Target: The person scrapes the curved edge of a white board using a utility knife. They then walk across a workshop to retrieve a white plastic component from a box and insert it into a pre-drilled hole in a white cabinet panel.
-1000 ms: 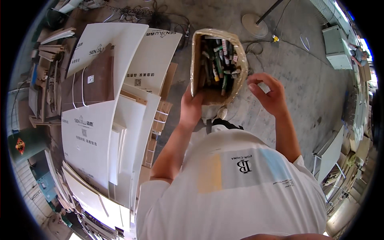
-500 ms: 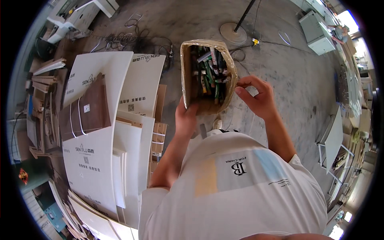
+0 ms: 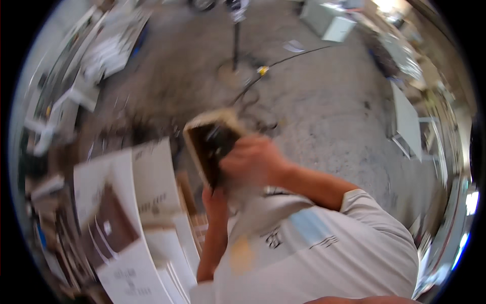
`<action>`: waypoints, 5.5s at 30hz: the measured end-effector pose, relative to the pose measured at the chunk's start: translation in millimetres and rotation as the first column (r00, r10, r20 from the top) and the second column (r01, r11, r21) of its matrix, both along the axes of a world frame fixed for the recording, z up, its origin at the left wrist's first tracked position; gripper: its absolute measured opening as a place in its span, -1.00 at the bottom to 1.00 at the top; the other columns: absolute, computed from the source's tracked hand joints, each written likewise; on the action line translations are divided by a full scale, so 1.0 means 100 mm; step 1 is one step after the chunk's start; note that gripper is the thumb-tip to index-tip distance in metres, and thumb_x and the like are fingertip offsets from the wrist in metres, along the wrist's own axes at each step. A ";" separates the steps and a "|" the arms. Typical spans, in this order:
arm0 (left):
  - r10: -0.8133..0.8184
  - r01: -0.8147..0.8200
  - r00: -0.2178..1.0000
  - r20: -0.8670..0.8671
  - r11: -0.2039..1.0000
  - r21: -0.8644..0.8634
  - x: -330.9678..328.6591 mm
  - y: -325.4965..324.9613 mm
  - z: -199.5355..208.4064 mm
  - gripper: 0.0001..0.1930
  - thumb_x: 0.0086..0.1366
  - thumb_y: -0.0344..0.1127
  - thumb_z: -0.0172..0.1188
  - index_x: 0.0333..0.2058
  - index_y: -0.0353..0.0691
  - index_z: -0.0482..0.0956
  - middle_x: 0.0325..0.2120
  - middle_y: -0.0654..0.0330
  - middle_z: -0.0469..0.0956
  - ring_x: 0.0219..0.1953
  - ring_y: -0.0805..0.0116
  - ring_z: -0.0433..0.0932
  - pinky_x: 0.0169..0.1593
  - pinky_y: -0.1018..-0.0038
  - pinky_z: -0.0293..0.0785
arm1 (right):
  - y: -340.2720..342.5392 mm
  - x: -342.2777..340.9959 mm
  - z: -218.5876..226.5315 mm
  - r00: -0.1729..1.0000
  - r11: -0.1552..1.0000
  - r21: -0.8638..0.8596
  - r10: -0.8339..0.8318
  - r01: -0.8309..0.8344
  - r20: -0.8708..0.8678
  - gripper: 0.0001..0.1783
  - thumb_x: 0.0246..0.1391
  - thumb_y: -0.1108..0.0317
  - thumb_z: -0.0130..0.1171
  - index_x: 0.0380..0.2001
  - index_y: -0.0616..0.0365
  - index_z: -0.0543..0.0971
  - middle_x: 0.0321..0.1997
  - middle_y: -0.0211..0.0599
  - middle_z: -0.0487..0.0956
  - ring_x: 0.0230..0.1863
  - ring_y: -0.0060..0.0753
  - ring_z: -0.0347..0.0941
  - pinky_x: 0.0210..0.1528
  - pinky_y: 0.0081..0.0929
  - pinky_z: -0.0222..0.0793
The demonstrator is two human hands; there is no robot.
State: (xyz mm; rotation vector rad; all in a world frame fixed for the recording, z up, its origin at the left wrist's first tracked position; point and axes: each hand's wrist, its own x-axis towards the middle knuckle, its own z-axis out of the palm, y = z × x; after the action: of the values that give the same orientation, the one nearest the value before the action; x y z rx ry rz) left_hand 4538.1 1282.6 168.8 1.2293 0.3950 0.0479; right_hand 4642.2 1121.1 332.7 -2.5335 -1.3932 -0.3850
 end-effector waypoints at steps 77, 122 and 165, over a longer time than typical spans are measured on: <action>0.227 -0.275 0.926 -0.301 0.953 -0.127 -0.49 0.38 -0.48 -0.67 0.33 -0.43 -0.10 0.00 -0.44 0.45 -0.18 -0.03 0.62 -0.24 0.11 0.68 -0.22 0.26 0.71 | -0.68 -0.08 -0.05 0.074 0.046 0.579 0.981 0.814 -0.181 -0.66 0.35 0.40 0.13 0.16 0.02 0.50 0.10 -0.26 0.58 -0.04 -0.44 0.60 -0.07 -0.40 0.65; 0.486 -0.417 0.873 0.031 0.778 -0.469 -0.62 2.10 -3.48 -0.39 0.50 0.21 -0.11 -0.11 -0.35 0.50 -0.35 0.07 0.56 -0.44 0.27 0.48 -0.40 0.43 0.45 | -1.66 0.32 -0.69 0.187 0.000 0.456 0.912 0.890 -0.365 -0.73 0.30 0.40 0.18 0.05 0.00 0.55 -0.17 -0.51 0.58 -0.11 -0.49 0.48 -0.04 -0.39 0.37; -0.600 0.668 0.744 -0.293 0.673 0.317 6.98 -5.37 -1.95 -0.62 0.39 -0.17 0.14 0.05 -0.30 0.57 -0.23 0.15 0.67 -0.24 0.37 0.64 -0.17 0.41 0.57 | -6.77 6.18 -0.81 0.366 -0.176 0.455 0.853 0.873 -0.372 -0.73 0.39 0.37 0.09 0.10 0.11 0.47 -0.04 -0.36 0.59 -0.07 -0.44 0.57 0.00 -0.43 0.53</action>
State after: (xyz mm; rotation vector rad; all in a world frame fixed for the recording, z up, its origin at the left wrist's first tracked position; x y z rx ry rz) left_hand 5235.8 745.8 -25.7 1.7410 0.0680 -0.6182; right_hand 5260.0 444.4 251.6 -0.5304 0.0629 0.1615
